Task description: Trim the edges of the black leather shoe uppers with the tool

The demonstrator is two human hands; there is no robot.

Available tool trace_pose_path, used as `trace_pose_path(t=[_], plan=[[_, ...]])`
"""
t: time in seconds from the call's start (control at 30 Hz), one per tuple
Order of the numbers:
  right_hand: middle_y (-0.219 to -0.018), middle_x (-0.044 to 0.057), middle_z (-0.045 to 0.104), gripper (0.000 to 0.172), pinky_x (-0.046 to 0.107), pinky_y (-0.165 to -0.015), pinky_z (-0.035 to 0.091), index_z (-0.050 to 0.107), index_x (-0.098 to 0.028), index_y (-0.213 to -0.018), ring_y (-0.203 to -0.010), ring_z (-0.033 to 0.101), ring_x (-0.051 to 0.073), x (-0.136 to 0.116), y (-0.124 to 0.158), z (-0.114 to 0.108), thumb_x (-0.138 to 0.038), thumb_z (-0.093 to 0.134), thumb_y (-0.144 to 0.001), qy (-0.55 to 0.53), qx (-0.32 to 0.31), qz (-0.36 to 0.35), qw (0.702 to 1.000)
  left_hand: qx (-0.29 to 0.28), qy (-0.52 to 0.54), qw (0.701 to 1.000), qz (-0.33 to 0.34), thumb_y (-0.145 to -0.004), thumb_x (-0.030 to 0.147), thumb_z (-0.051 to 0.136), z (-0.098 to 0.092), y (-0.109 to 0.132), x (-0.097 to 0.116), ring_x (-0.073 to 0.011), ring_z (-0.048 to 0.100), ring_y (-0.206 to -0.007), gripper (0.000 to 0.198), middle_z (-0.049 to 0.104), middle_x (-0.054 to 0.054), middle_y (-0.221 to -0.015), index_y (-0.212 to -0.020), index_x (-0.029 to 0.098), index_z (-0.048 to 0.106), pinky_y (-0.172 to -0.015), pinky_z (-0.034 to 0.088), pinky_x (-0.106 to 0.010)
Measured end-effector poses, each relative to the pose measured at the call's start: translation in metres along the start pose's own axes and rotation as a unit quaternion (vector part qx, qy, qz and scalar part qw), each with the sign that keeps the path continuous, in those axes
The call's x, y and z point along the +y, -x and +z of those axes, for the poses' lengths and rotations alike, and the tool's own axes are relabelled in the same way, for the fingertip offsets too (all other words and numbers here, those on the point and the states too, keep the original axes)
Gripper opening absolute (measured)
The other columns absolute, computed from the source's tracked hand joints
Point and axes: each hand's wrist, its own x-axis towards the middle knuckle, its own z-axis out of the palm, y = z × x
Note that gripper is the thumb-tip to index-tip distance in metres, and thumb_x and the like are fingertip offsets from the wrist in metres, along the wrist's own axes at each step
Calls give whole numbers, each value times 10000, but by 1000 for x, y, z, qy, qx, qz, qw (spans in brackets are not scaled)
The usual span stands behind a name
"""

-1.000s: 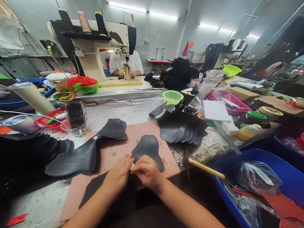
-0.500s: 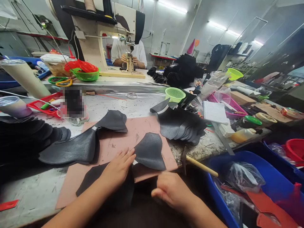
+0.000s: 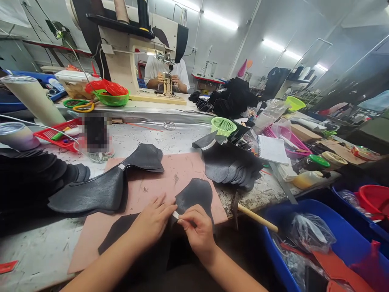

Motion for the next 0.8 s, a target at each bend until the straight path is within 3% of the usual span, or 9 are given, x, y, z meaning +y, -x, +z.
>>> trace_pose_path(t=[0.13, 0.23, 0.27, 0.33, 0.4, 0.5, 0.6, 0.67, 0.8], plan=[[-630, 0, 528, 119, 257, -551, 443, 589, -198, -704, -618, 519, 131, -19, 10, -18, -216, 537, -809, -16, 15, 46, 999, -19, 26, 999, 14, -827, 139, 367, -1, 2, 11, -277, 336, -1245, 395, 491, -29, -1279, -1172, 252, 521, -1010, 279, -511], [-612, -8, 508, 123, 271, -552, 431, 557, -216, -724, -605, 504, 138, -36, 9, -55, -265, 517, -829, 8, 69, 7, 998, -30, 34, 999, 17, -824, 128, 358, 0, 1, 16, -267, 316, -1258, 412, 475, -23, -1293, -1184, 254, 516, -1025, 256, -499], [-616, -2, 508, 137, 272, -542, 424, 554, -215, -731, -602, 506, 142, -39, 9, -72, -285, 503, -837, 39, 55, 9, 998, -32, 35, 999, 16, -826, 129, 352, 0, 1, 16, -266, 309, -1262, 415, 474, -21, -1293, -1186, 254, 515, -1029, 249, -498], [-578, -1, 497, 257, 256, -501, 400, 520, -208, -640, -553, 494, 133, -37, 12, -106, -325, 449, -858, 122, -80, 15, 989, -35, 39, 999, 15, -821, 126, 347, 0, -1, 15, -261, 302, -1265, 425, 471, -19, -1295, -1189, 255, 515, -1033, 240, -495], [-488, -22, 433, 389, 239, -438, 348, 425, -212, -515, -461, 442, 113, -27, 21, -137, -332, 374, -882, 245, -173, 42, 953, -48, 42, 998, 26, -794, 91, 345, 0, -2, 11, -244, 301, -1268, 468, 449, -18, -1313, -1204, 256, 500, -1040, 234, -480], [-550, -13, 505, 333, 246, -461, 374, 461, -220, -559, -503, 485, 127, -3, 35, -168, -396, 431, -840, 406, -222, 106, 880, -84, 40, 993, 71, -756, 47, 337, -3, -2, -1, -218, 279, -1280, 541, 409, 0, -1341, -1234, 267, 463, -1052, 217, -456], [-901, 71, 603, 195, 324, -719, 448, 551, -198, -908, -822, 556, 190, 27, 37, -176, -249, 381, -829, 492, -142, 101, 853, -110, 34, 986, 124, -776, 53, 329, -13, -2, -11, -193, 263, -1289, 537, 431, 29, -1327, -1236, 303, 449, -1068, 185, -434], [-1089, 126, 559, 381, 377, -844, 412, 494, -138, -1106, -1001, 507, 221, 49, 32, -173, -110, 340, -758, 527, -108, 76, 840, -116, 25, 982, 144, -785, 58, 334, -25, -7, -12, -181, 301, -1272, 503, 482, 38, -1288, -1186, 314, 495, -1071, 174, -419], [-1074, 140, 577, 525, 335, -887, 401, 479, -63, -1154, -1003, 515, 209, 81, 16, -167, -44, 357, -644, 517, -160, 92, 836, -160, -19, 976, 147, -777, 95, 381, -51, -44, 13, -202, 523, -1050, 297, 655, -17, -985, -853, 236, 631, -969, 330, -387]])
